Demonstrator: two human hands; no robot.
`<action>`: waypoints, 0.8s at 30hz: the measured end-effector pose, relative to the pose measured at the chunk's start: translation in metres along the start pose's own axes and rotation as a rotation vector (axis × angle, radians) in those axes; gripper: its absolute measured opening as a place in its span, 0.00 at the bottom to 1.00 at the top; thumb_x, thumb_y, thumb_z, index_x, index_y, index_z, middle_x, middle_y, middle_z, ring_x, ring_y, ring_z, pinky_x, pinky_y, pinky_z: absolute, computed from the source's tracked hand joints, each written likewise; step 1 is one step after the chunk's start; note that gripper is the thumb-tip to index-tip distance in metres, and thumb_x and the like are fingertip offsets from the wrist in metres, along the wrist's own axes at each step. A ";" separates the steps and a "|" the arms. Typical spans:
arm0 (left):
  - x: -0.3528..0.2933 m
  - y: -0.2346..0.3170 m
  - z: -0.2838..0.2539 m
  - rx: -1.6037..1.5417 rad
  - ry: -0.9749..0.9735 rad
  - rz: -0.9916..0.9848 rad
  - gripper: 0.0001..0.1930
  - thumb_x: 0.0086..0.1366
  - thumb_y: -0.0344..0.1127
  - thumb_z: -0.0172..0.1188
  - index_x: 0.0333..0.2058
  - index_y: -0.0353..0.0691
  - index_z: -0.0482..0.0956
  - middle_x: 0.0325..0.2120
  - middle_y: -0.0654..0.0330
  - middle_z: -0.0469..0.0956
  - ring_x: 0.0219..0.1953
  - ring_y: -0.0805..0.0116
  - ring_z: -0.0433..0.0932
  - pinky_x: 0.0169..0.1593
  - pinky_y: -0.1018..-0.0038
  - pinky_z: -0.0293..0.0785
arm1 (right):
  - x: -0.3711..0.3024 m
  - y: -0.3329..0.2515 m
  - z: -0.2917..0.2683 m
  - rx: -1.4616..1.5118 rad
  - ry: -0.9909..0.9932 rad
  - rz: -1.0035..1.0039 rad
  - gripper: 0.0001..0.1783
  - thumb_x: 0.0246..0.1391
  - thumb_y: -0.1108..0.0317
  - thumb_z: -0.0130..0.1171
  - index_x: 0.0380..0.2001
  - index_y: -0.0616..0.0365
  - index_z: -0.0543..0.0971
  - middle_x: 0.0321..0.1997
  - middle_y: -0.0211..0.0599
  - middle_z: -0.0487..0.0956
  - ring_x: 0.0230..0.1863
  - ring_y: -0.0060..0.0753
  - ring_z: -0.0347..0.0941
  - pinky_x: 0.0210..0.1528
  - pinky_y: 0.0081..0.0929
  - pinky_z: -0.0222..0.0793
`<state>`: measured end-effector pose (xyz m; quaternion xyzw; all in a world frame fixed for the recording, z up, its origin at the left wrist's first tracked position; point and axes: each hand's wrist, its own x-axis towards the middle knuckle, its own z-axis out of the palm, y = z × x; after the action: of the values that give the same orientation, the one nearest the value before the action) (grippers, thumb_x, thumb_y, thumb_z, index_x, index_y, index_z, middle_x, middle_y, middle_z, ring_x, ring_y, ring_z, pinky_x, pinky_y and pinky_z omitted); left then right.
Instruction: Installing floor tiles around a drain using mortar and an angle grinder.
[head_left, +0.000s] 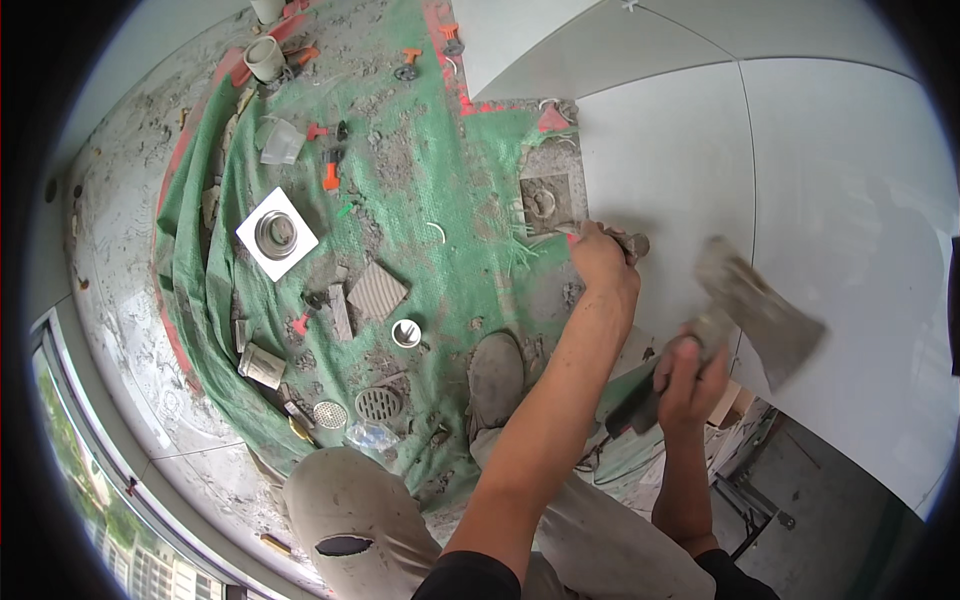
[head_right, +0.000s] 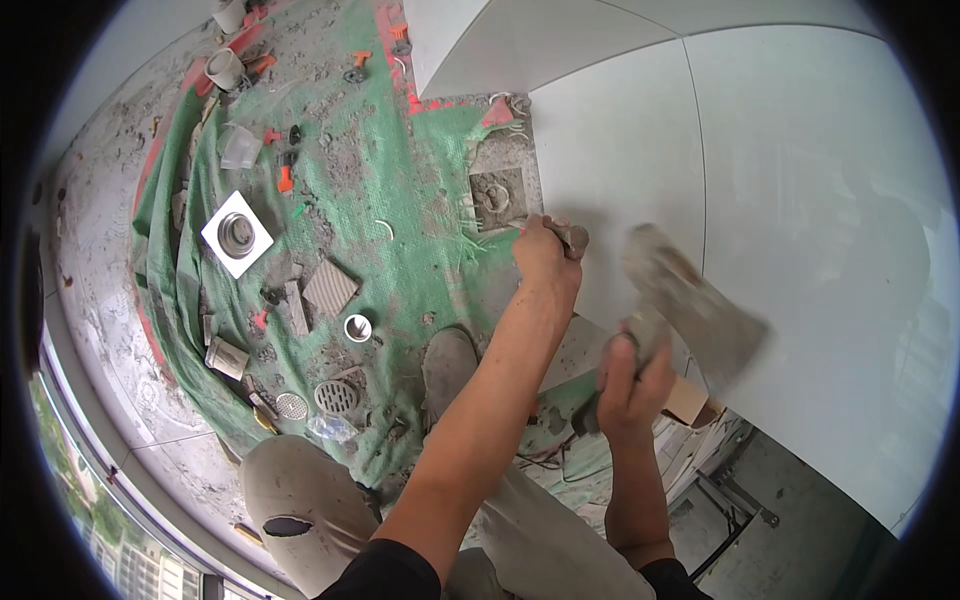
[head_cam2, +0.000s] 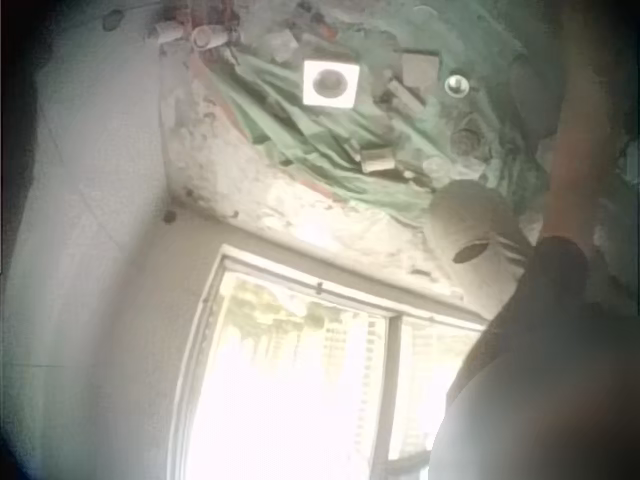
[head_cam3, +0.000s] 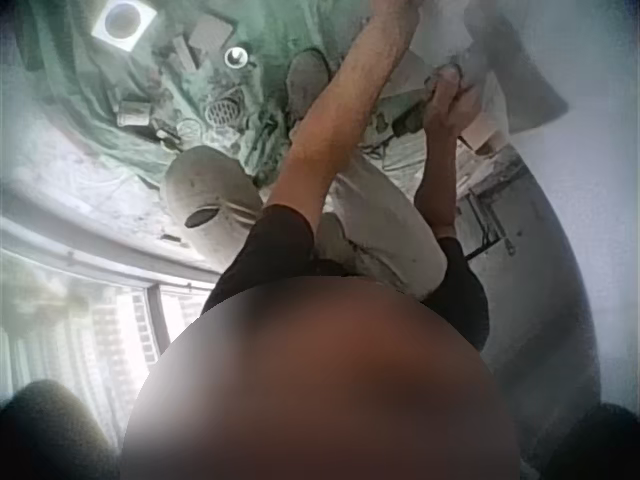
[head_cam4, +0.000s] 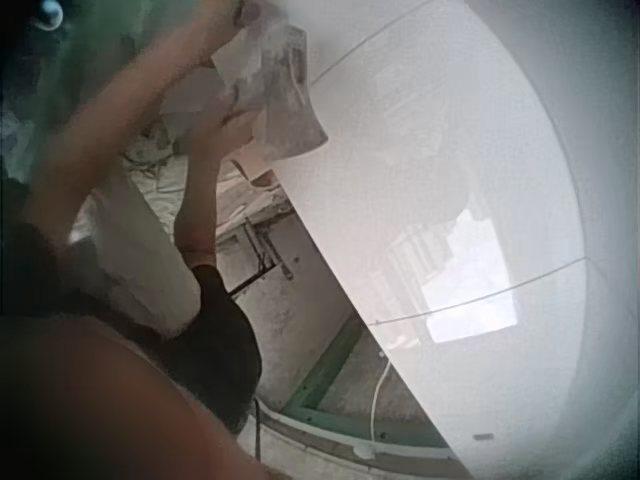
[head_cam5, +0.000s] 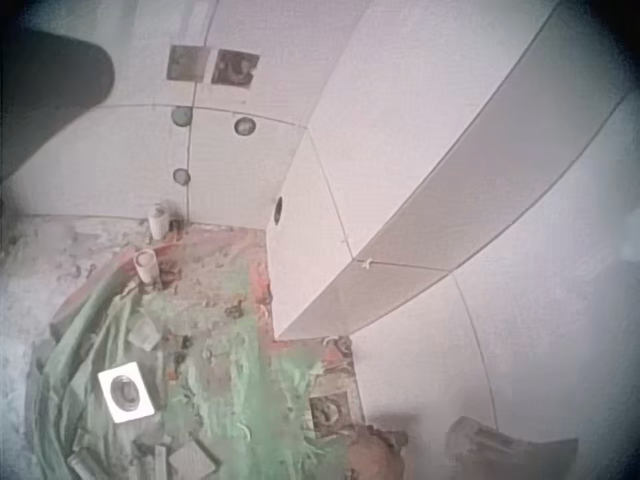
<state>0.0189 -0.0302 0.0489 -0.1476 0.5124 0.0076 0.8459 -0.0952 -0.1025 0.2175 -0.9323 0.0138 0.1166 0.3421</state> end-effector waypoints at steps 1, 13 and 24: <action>-0.001 -0.002 0.006 -0.002 0.045 0.020 0.08 0.81 0.36 0.52 0.38 0.47 0.74 0.31 0.61 0.78 0.28 0.68 0.75 0.25 0.68 0.67 | 0.001 0.007 0.002 0.117 0.097 -0.124 0.16 0.81 0.58 0.57 0.51 0.62 0.76 0.23 0.26 0.74 0.22 0.20 0.68 0.23 0.25 0.62; 0.018 -0.003 -0.007 0.047 0.050 0.095 0.10 0.82 0.41 0.52 0.39 0.45 0.75 0.27 0.61 0.78 0.24 0.66 0.75 0.23 0.66 0.64 | 0.000 0.047 0.012 -0.134 0.114 -0.198 0.18 0.77 0.62 0.61 0.52 0.70 0.79 0.33 0.48 0.86 0.29 0.41 0.84 0.35 0.42 0.78; 0.008 0.008 -0.018 0.104 0.018 0.057 0.08 0.82 0.37 0.52 0.41 0.42 0.74 0.29 0.59 0.78 0.25 0.67 0.73 0.24 0.68 0.64 | 0.001 0.035 0.013 -0.332 -0.027 -0.151 0.20 0.75 0.61 0.63 0.54 0.71 0.79 0.36 0.52 0.88 0.36 0.54 0.87 0.42 0.48 0.80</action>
<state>0.0054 -0.0279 0.0324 -0.0889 0.5236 0.0039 0.8473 -0.1008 -0.1211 0.1855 -0.9727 -0.0801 0.1039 0.1914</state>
